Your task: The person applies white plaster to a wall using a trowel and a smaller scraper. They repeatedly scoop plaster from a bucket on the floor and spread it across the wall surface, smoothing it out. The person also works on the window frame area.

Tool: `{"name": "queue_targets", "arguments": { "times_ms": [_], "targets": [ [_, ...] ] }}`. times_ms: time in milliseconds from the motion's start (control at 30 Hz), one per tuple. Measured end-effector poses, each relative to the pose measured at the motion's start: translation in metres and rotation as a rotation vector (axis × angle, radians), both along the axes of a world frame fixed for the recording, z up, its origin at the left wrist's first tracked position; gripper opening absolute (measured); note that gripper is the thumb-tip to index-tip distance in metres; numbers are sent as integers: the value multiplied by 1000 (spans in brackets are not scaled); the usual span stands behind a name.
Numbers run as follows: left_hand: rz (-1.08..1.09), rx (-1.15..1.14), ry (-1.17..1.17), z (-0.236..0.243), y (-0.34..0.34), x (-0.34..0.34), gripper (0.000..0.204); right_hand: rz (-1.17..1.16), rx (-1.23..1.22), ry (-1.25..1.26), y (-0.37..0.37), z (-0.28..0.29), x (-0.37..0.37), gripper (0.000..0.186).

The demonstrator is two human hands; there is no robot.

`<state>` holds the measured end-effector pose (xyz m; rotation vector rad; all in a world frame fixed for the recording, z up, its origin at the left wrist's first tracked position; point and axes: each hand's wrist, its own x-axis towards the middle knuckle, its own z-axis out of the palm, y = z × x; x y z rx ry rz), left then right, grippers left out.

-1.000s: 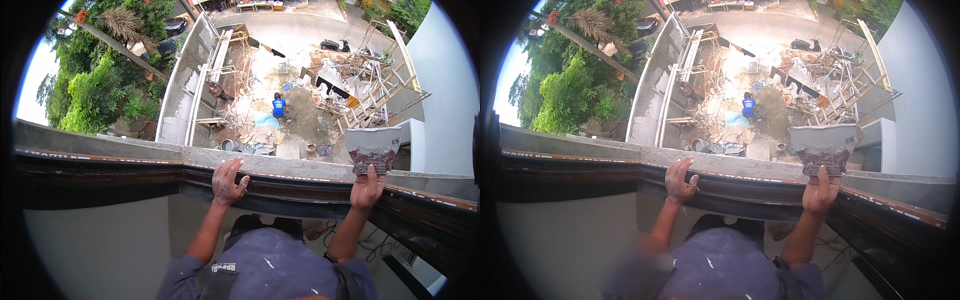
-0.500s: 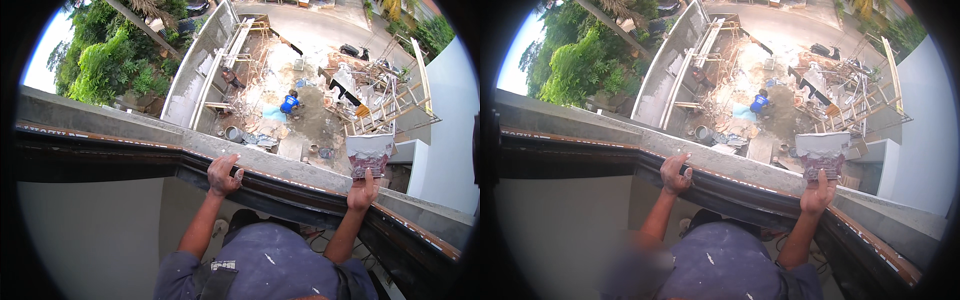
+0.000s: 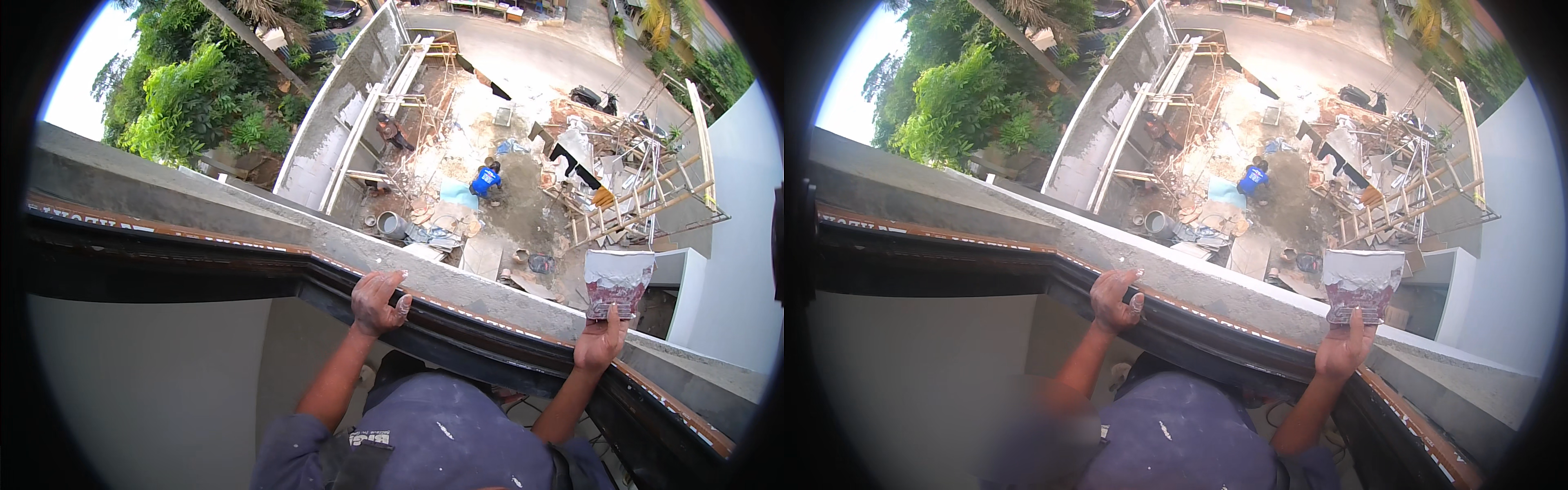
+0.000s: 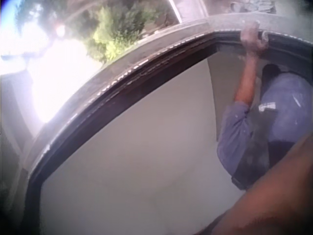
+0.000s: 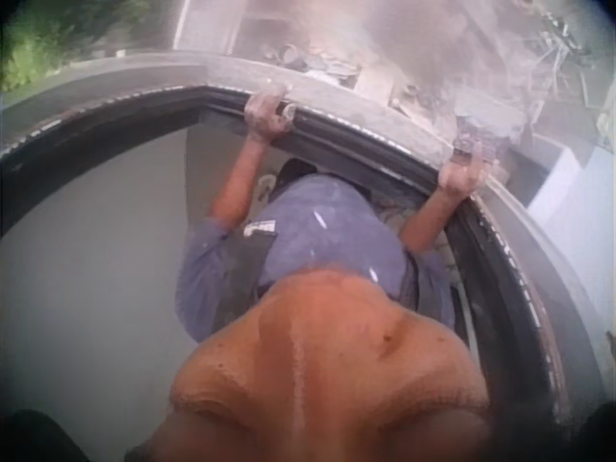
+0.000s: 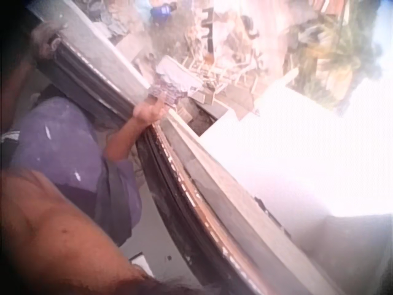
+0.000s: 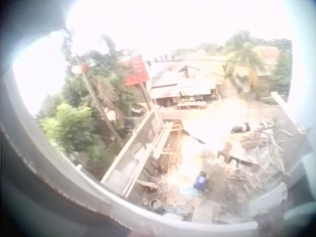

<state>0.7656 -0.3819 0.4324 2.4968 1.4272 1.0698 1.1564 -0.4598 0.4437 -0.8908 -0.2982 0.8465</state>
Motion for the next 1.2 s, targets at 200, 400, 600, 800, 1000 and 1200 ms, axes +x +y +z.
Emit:
{"name": "queue_targets", "arguments": {
  "times_ms": [200, 400, 600, 800, 1000, 1200],
  "targets": [
    [1, 22, 0, 1, 4, -1, 36, -25, -60, 3, 3, 1, 2, 44],
    [-6, -3, -29, 2, 6, 2, 36, -35, -69, 23, 1, -6, 10, 51],
    [-3, -9, -36, 5, 6, 1, 35, -24, -68, 27, 1, -9, 10, 51],
    [-14, -9, -31, 6, 8, -2, 34, -47, -96, -9, 5, -3, 3, 41],
    [-19, 18, -36, 7, 10, -3, 33, -47, -93, -11, 7, -3, 0, 41],
    [-15, 16, -34, 7, 10, -5, 33, -61, -108, -11, 6, -4, 0, 40]
  ]
}}
